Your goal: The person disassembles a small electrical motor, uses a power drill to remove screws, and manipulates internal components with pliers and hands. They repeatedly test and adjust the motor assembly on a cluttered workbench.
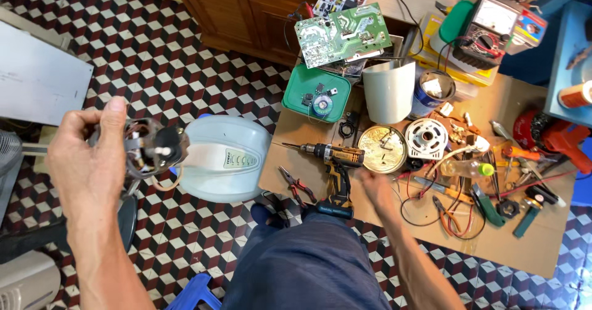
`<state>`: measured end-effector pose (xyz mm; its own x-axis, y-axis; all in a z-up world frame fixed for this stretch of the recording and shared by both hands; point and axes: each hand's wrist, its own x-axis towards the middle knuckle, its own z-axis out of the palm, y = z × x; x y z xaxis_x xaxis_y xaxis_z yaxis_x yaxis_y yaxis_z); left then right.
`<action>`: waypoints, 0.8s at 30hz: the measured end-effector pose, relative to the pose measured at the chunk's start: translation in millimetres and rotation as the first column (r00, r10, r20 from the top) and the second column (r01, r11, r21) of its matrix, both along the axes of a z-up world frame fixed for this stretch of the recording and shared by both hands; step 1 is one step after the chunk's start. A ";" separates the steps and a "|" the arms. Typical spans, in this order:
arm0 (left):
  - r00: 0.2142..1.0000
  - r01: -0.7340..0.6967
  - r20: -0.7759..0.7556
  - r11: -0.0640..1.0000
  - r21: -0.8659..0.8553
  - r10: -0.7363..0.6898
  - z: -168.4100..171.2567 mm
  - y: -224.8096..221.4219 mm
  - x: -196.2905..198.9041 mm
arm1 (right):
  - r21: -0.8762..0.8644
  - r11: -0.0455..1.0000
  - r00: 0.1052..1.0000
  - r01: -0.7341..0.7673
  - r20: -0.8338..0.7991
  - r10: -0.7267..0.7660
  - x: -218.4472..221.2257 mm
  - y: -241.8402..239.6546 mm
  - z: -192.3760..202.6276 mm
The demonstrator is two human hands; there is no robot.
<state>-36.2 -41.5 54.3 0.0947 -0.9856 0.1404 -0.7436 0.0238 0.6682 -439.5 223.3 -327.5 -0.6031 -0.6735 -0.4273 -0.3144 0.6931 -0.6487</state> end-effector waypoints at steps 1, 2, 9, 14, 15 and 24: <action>1.000 0.004 -0.003 1.000 -0.021 -0.004 -0.6 -3.5 -0.6 | 0.047 0.999 0.991 -0.025 0.129 0.019 13.9 5.7 -5.1; 1.000 0.008 -0.005 0.999 -0.042 -0.008 -2.2 -5.5 -2.4 | 0.094 0.994 0.966 -0.055 0.256 0.029 25.3 7.8 -10.7; 0.995 -0.063 0.087 0.966 0.251 0.042 15.4 -11.5 -10.3 | 0.117 0.958 0.594 0.263 0.763 -0.256 45.7 -35.8 -14.7; 0.997 -0.012 0.079 0.978 0.207 -0.004 24.1 -13.0 -5.0 | 0.162 0.969 0.781 0.187 0.574 -0.247 53.4 -36.9 60.3; 0.999 0.016 0.028 0.977 0.215 -0.022 20.1 -13.2 -3.2 | 0.156 0.981 0.897 0.112 0.410 -0.168 48.8 -33.7 78.6; 0.986 0.163 -0.089 0.934 0.319 -0.141 20.8 -19.4 0.2 | -0.501 0.857 0.717 -0.119 0.554 0.423 20.9 -76.7 202.5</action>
<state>-36.0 -60.9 75.1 -0.0615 -0.9798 -0.1901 -0.7036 -0.0925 0.7046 -418.6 146.6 -125.0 -0.0585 -0.9578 -0.2813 0.1378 0.2713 -0.9526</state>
